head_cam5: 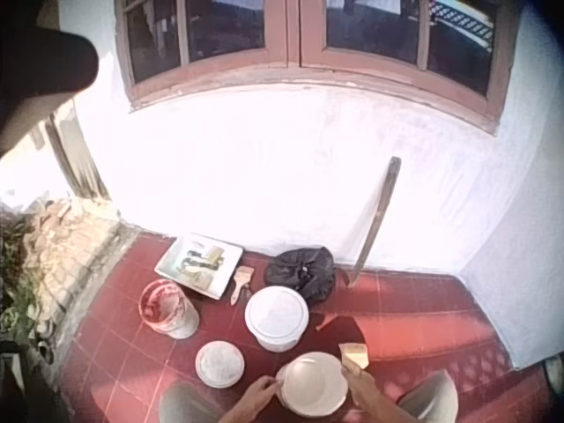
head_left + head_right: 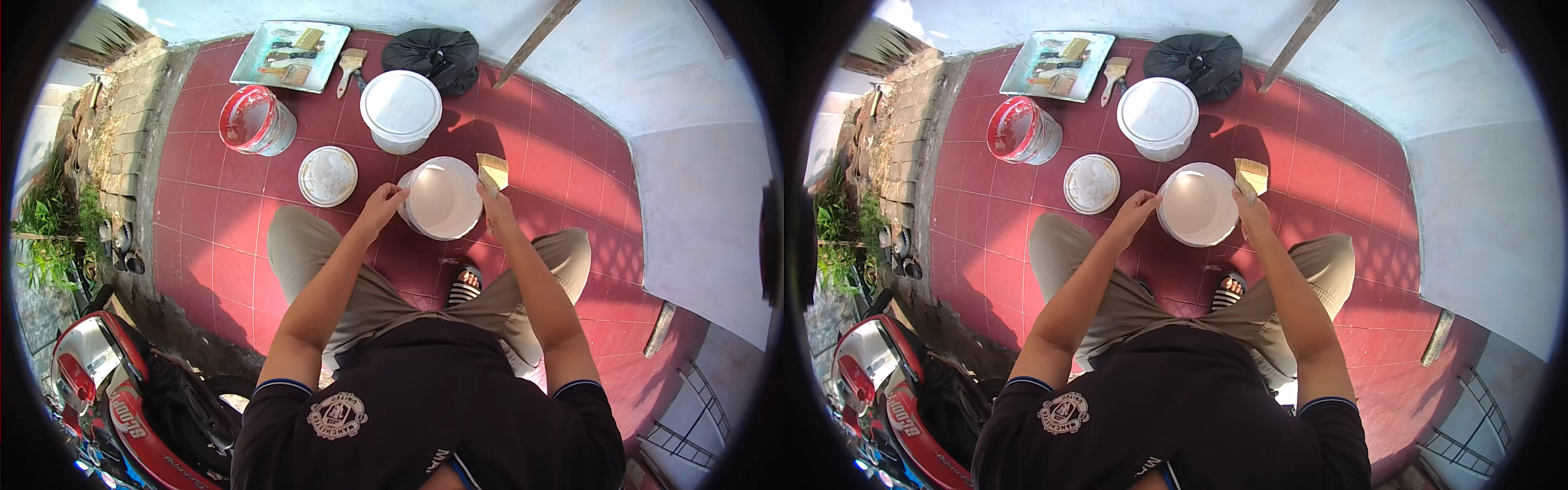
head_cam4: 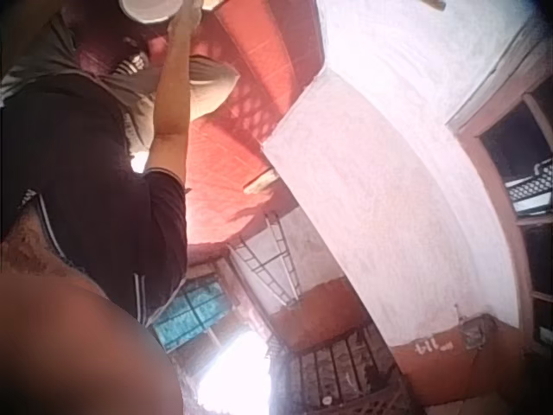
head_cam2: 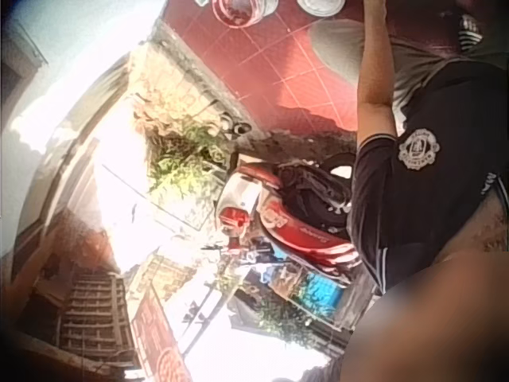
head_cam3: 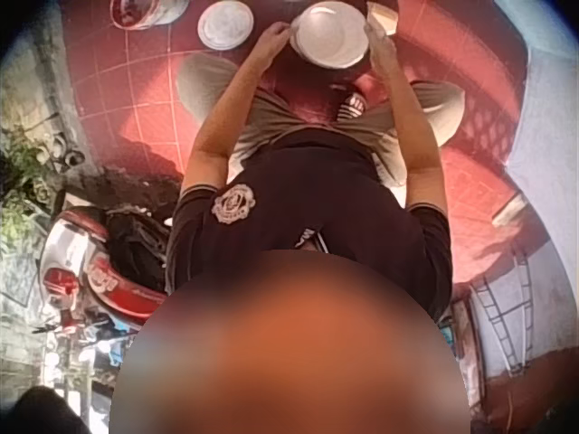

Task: The person opens buckets of white paint, walks to a water source to add water to a smaller bucket, and then stirs the paint mixture using a wooden stick.

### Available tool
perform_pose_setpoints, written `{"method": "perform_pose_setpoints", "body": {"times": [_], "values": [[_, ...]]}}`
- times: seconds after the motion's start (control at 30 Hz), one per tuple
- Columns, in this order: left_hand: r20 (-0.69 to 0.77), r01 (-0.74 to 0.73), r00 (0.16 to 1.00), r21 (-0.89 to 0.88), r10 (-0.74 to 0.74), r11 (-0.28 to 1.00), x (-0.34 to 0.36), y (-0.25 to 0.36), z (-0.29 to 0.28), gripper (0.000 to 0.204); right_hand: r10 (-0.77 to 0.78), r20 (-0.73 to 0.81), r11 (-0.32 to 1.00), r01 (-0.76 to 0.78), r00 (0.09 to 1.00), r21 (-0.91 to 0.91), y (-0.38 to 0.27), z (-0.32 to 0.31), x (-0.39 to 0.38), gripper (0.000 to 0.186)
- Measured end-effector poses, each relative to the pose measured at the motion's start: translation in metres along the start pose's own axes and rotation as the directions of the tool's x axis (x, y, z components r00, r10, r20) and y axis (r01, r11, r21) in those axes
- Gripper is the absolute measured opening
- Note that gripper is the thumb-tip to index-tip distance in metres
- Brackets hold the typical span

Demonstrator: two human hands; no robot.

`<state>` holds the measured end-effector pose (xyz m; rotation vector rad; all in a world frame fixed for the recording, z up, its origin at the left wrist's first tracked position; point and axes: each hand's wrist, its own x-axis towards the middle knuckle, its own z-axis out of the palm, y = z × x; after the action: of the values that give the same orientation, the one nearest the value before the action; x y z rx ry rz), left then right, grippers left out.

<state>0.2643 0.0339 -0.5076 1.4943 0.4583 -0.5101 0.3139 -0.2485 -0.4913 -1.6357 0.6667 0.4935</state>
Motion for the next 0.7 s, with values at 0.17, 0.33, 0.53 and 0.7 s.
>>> {"method": "perform_pose_setpoints", "body": {"times": [0.17,0.33,0.53,0.7], "values": [[0.073,-0.176,0.983,0.089,0.17,0.98,-0.025,0.018,0.044,0.033,0.055,-0.231,0.98,-0.096,0.971,-0.173,-0.012,-0.015,0.004,0.052],[0.018,-0.326,0.944,0.191,0.328,0.926,-0.021,0.013,0.064,0.028,0.121,-0.206,0.992,-0.126,0.971,-0.011,-0.003,-0.025,0.012,0.051],[-0.083,-0.142,0.987,-0.081,0.135,0.987,-0.01,0.0,0.017,0.027,-0.03,-0.181,0.977,-0.009,0.983,-0.211,-0.003,-0.01,0.007,0.049],[-0.016,-0.102,0.995,-0.16,0.1,0.982,-0.011,0.009,0.034,0.028,0.034,-0.169,0.981,-0.065,0.985,-0.183,-0.003,-0.017,0.006,0.067]]}}
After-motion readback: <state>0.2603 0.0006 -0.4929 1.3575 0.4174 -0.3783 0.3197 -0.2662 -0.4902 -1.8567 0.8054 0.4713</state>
